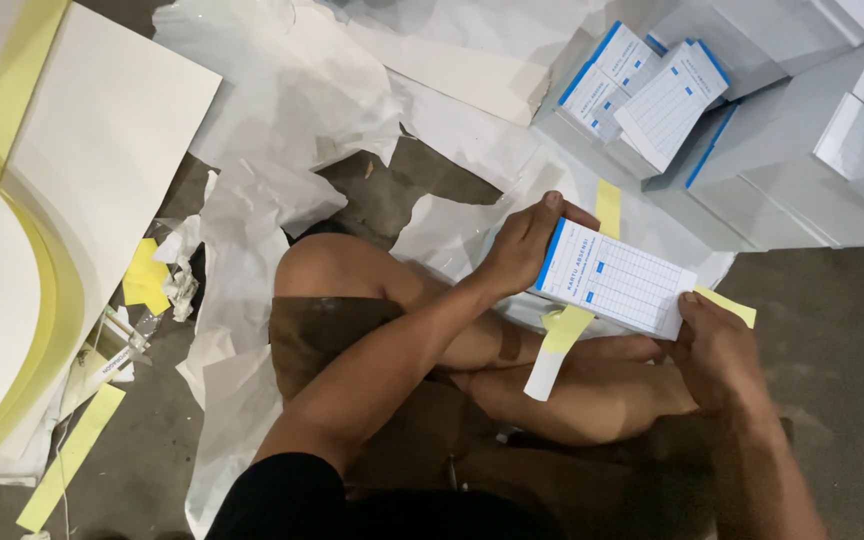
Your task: Bundling stacks of attendance cards together using paper adhesive strips.
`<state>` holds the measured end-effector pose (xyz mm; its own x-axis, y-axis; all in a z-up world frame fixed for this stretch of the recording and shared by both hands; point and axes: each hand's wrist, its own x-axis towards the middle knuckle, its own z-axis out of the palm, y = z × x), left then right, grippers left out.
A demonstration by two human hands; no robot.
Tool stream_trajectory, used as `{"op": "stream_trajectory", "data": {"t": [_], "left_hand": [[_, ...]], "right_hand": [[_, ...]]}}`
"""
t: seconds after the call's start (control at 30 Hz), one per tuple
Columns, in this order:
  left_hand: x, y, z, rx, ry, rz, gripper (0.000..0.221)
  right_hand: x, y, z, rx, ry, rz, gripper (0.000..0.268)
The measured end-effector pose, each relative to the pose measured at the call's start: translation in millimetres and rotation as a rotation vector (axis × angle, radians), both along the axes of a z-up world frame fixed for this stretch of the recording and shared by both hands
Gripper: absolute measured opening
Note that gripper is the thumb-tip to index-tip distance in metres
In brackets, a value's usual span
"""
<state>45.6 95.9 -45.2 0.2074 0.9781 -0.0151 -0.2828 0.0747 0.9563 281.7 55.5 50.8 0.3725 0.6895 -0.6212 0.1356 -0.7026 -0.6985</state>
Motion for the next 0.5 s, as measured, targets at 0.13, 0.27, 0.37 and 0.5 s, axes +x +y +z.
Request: {"op": "stream_trajectory", "data": {"t": [0.13,0.27,0.37,0.5], "left_hand": [[-2.1,-11.7,-10.6,-0.128,0.021,0.088,0.076],[-12.9,-35.1,20.6,-0.312,0.093,0.194,0.087],[-11.4,-46.4,36.1,-0.430,0.043,0.067,0.090],[-10.3,-48.5,45.3,-0.363,0.036,0.004,0.089]], "right_hand": [[0.5,-1.7,-0.2,-0.014,0.037,0.019,0.047],[13.9,-4.8,-12.9,0.052,0.206,0.015,0.048],[16.2,-5.6,-14.6,0.052,0.307,0.061,0.051],[4.3,-6.2,-4.5,0.040,0.296,0.030,0.051]]}}
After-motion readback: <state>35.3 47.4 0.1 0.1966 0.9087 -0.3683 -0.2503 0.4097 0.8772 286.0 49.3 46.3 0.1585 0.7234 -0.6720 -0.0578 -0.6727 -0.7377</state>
